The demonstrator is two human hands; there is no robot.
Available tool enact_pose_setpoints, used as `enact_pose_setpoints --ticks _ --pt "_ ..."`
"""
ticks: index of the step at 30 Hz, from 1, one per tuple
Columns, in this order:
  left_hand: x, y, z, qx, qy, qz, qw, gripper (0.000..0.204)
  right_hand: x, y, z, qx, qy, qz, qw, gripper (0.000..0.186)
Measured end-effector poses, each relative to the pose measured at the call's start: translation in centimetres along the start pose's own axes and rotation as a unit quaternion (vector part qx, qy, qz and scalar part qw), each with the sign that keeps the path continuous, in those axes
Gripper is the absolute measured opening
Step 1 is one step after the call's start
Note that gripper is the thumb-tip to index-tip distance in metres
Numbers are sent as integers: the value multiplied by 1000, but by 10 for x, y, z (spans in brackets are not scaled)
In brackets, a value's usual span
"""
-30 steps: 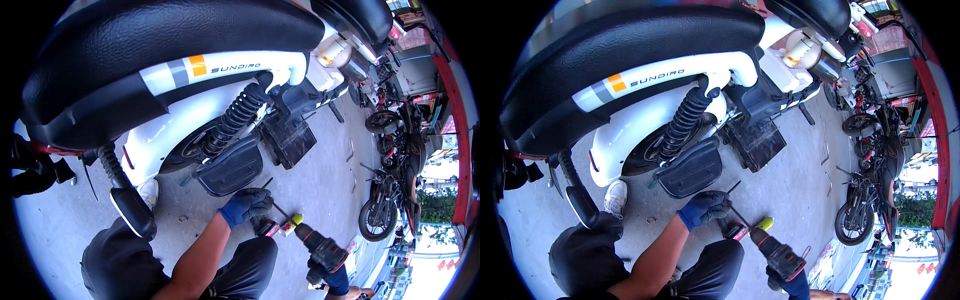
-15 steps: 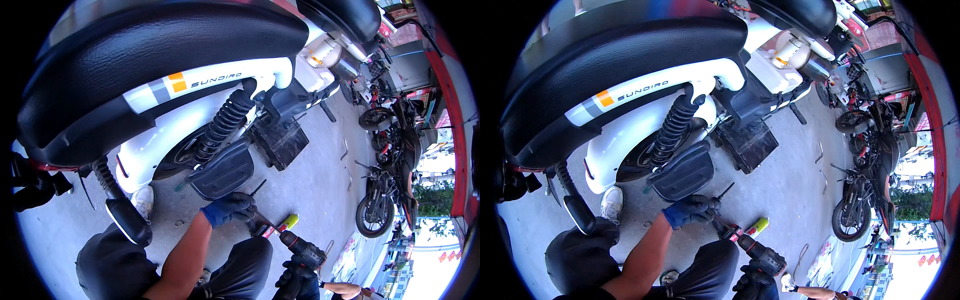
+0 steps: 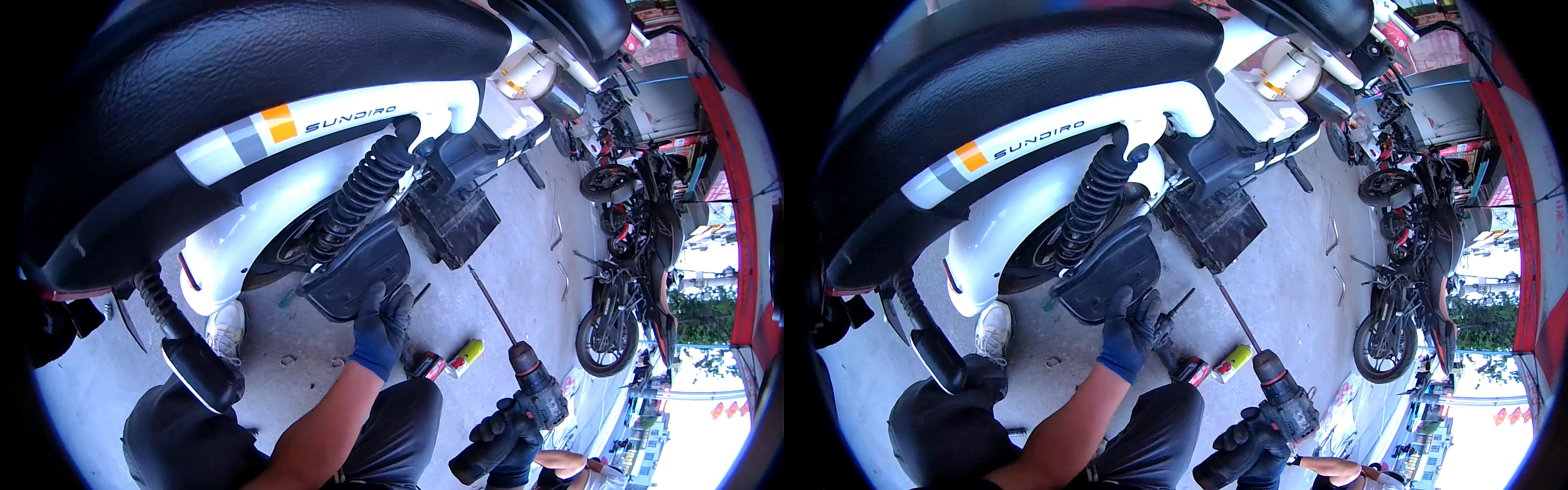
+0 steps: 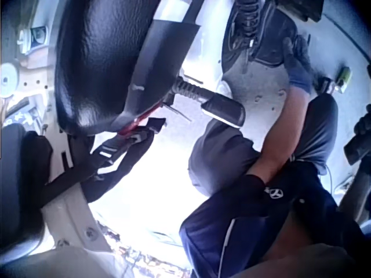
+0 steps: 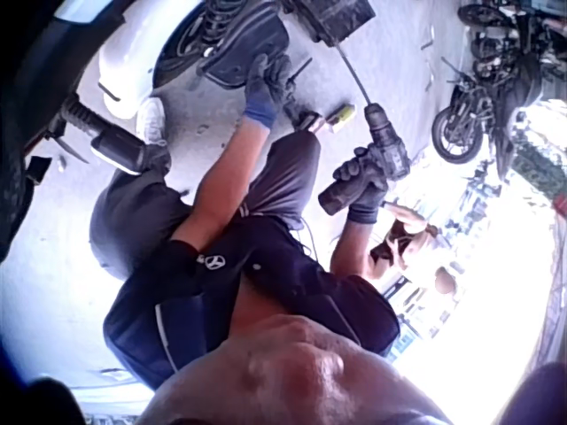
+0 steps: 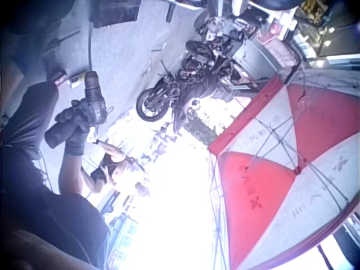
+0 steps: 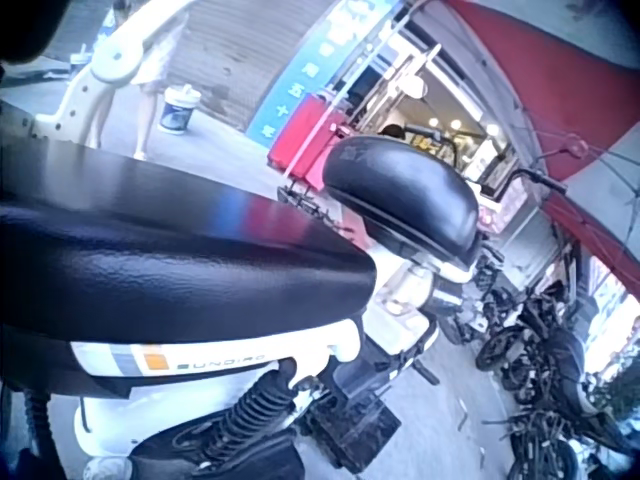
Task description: The person uses a cordless impact driver to remove and install bolts on the rear section of a white electric scooter. They also use a wrench to tighten a bolt and handle various small parts and tools on the floor.
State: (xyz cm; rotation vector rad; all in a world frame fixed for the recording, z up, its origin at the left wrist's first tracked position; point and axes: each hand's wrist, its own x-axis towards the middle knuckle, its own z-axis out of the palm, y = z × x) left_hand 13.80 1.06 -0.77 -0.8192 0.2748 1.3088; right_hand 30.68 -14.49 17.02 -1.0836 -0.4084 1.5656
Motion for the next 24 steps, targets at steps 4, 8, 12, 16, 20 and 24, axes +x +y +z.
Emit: enact_pose_setpoints --ticks 4,8,12,16,20,24 --pt "5 -2 1 -10 -12 34 999 22 11 5 16 -30 33 34 998 51" --pt "8 -3 3 -3 -17 50 999 23 25 6 21 -67 53 49 995 50" --pt "15 -3 -1 -11 -30 55 998 22 33 9 42 -83 58 20 995 50" --pt "18 -5 0 -13 -34 58 998 21 36 5 36 -108 87 47 989 48" --pt "14 -6 0 15 -21 55 998 22 51 -18 60 -257 113 45 959 46" --pt "11 -7 4 13 -18 48 999 22 78 -55 89 -379 44 60 922 43"
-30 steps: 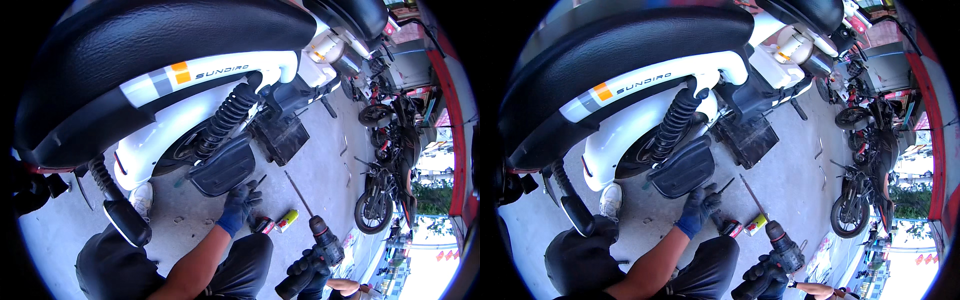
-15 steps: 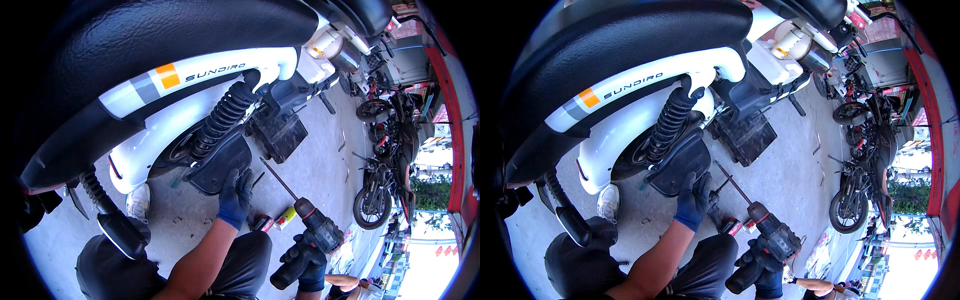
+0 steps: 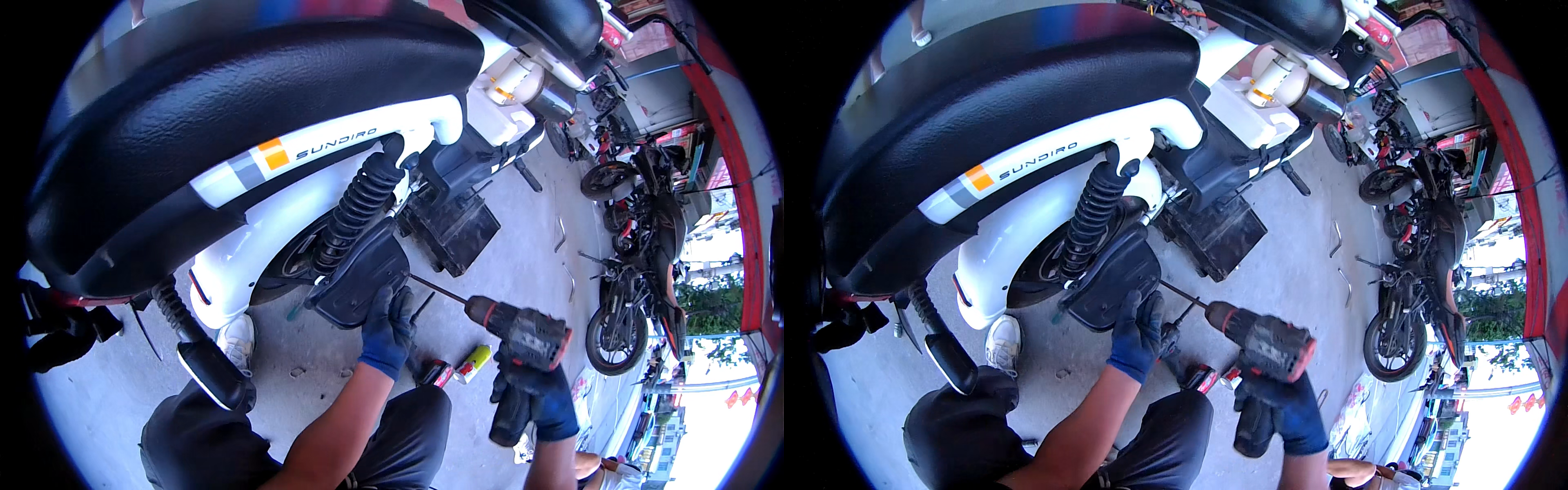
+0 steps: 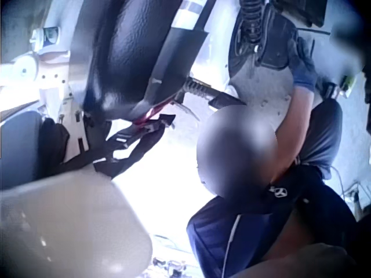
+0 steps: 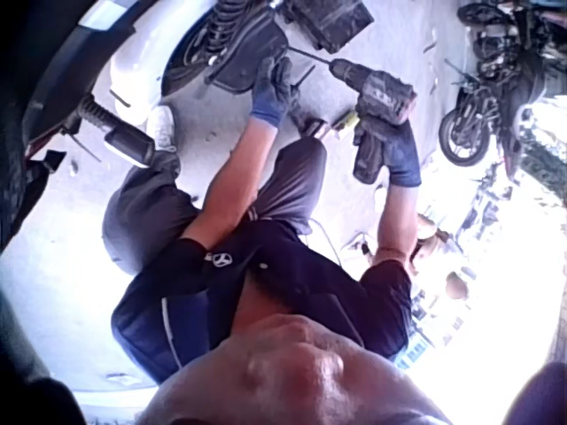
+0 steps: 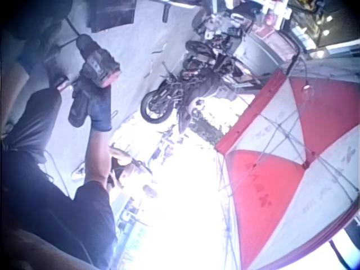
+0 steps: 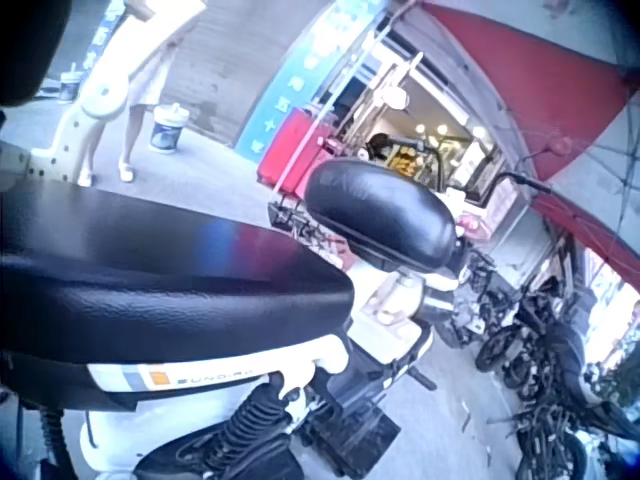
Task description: The person uses a cordless impact driver to remove and install bolts on the rear section of a white electric scooter. They also use a wrench to tighten a bolt and handle various small parts and tools on the floor.
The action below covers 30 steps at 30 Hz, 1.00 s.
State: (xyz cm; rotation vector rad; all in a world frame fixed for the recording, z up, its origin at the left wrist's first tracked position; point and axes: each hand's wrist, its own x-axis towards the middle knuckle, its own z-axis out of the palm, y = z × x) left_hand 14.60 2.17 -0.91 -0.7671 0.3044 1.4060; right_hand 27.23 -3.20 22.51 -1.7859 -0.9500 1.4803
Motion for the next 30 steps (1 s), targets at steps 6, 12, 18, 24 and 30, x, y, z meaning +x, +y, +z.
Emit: enact_pose_setpoints --ticks 6,12,18,24,30 --pt "4 -4 -5 11 -24 30 999 23 32 -57 11 -94 -76 47 992 33" --pt "5 -4 -10 6 5 11 1000 26 53 -75 19 -221 -107 37 969 31" --pt "-3 -2 5 18 -14 17 1000 25 71 -140 60 -419 -168 35 892 26" --pt "-2 -7 3 16 -7 34 999 26 87 -174 96 -507 -219 48 832 27" --pt "1 -3 -4 -5 -20 29 999 23 99 -151 82 -649 -288 -207 673 33"
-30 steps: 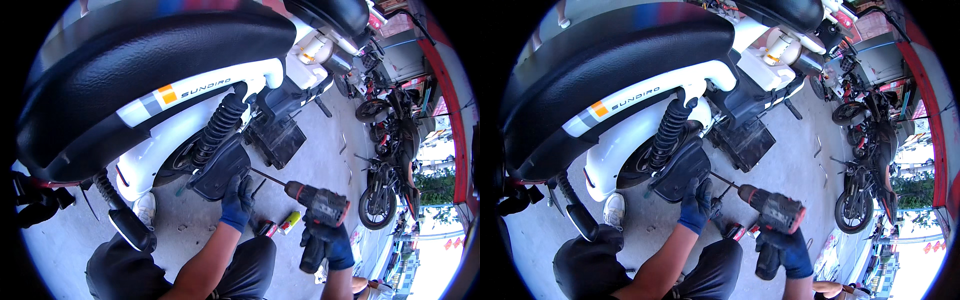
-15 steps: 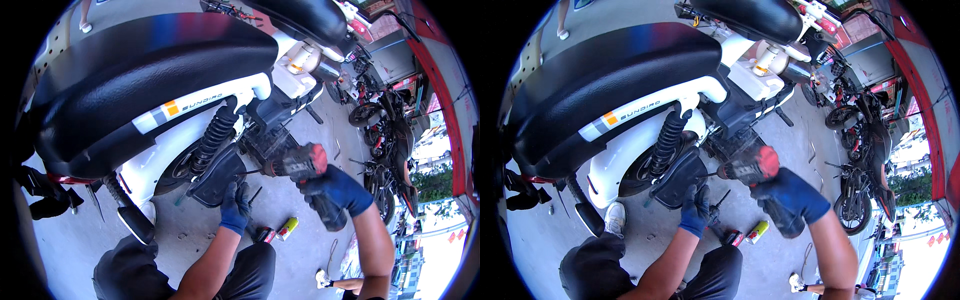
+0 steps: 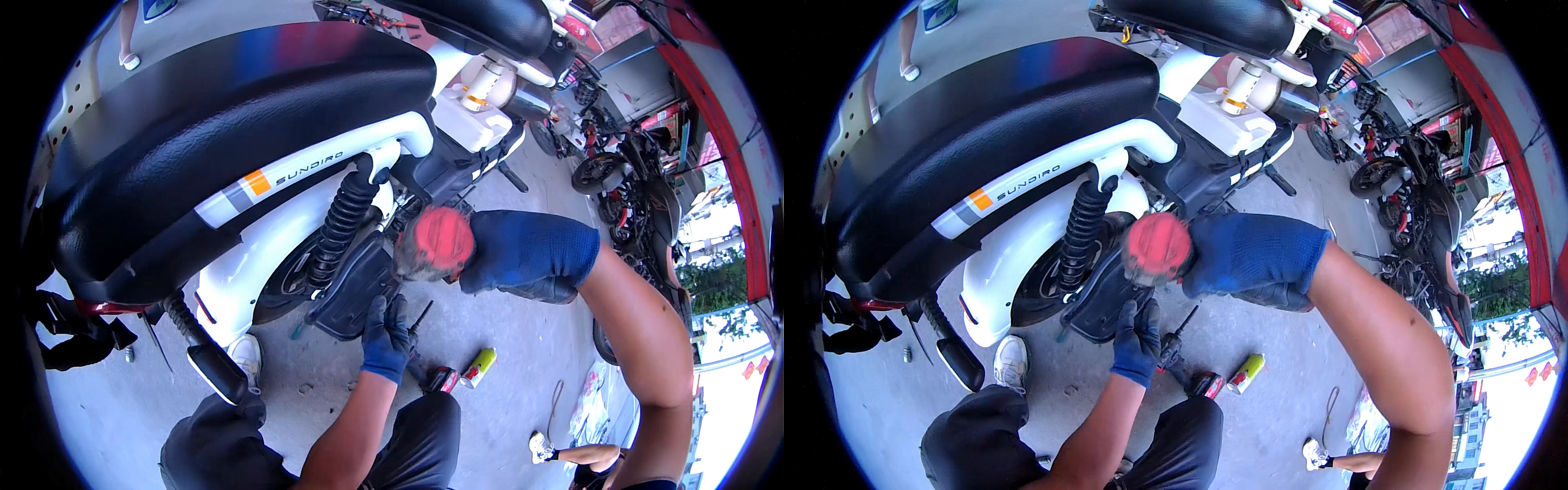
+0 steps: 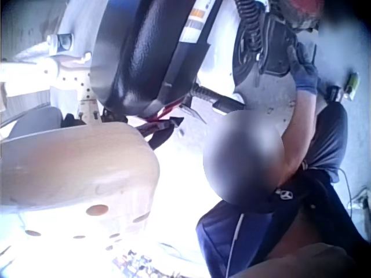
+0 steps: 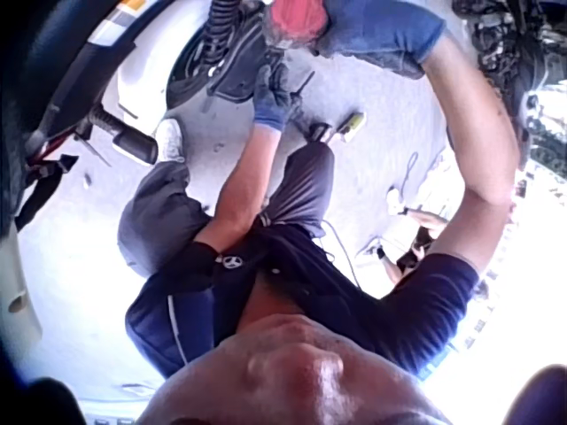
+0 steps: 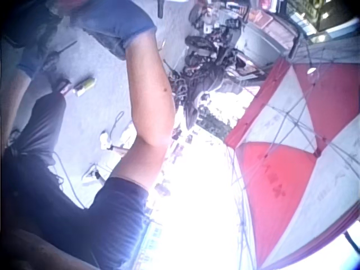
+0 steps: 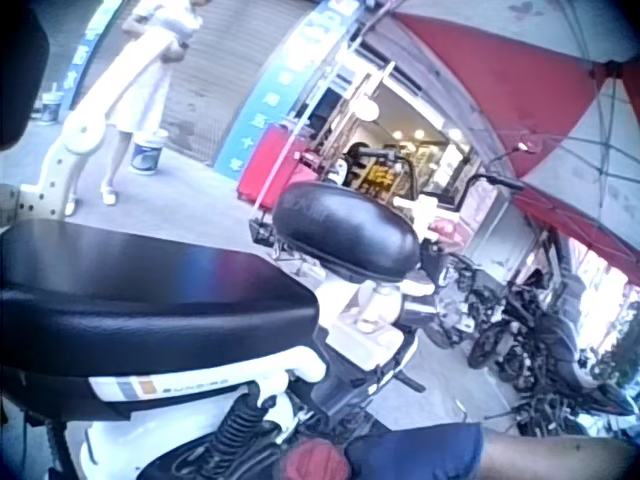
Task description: The person uses a cordless impact driver to remove and install bolts on the rear section of a white electric scooter. They also use a wrench to tighten a bolt and handle various small parts and tools on the floor.
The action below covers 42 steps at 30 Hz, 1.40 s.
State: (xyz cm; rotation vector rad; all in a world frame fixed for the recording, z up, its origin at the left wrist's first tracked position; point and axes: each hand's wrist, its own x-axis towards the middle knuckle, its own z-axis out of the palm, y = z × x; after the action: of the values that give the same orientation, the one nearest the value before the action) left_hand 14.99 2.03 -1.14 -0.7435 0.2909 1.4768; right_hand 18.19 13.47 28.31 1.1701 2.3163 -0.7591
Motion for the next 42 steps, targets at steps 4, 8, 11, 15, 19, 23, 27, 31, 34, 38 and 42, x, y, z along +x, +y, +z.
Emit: enact_pose_setpoints --ticks 4,8,11,15,19,23,27,31,34,38,42 --pt "-1 0 1 2 -7 -7 1000 23 12 -26 -19 65 -120 133 982 28" --pt "-2 -3 5 -6 8 -6 1000 24 21 -7 -31 110 -111 167 973 23" --pt "-3 -5 5 5 14 -2 1000 25 25 2 -37 103 -127 139 977 21" --pt "-4 1 7 -6 10 -2 1000 25 44 14 -37 152 -136 220 954 17" --pt "-4 -3 7 9 16 9 1000 27 38 -3 -40 83 -123 196 969 19" --pt "-6 -1 7 14 17 4 1000 29 37 5 -37 107 -111 203 967 20" --pt "-9 2 10 16 14 -2 1000 30 38 7 -35 107 -119 203 966 22" --pt "-2 2 1 24 -6 -2 1000 30 36 12 -32 85 -109 163 977 23" --pt "-7 3 9 19 17 -20 999 29 37 18 -31 91 -113 184 972 23" --pt "-8 3 9 27 14 -26 999 27 33 11 -31 117 -92 178 973 22" --pt "-6 5 7 33 7 -8 999 27 36 4 -32 105 -102 192 971 20"
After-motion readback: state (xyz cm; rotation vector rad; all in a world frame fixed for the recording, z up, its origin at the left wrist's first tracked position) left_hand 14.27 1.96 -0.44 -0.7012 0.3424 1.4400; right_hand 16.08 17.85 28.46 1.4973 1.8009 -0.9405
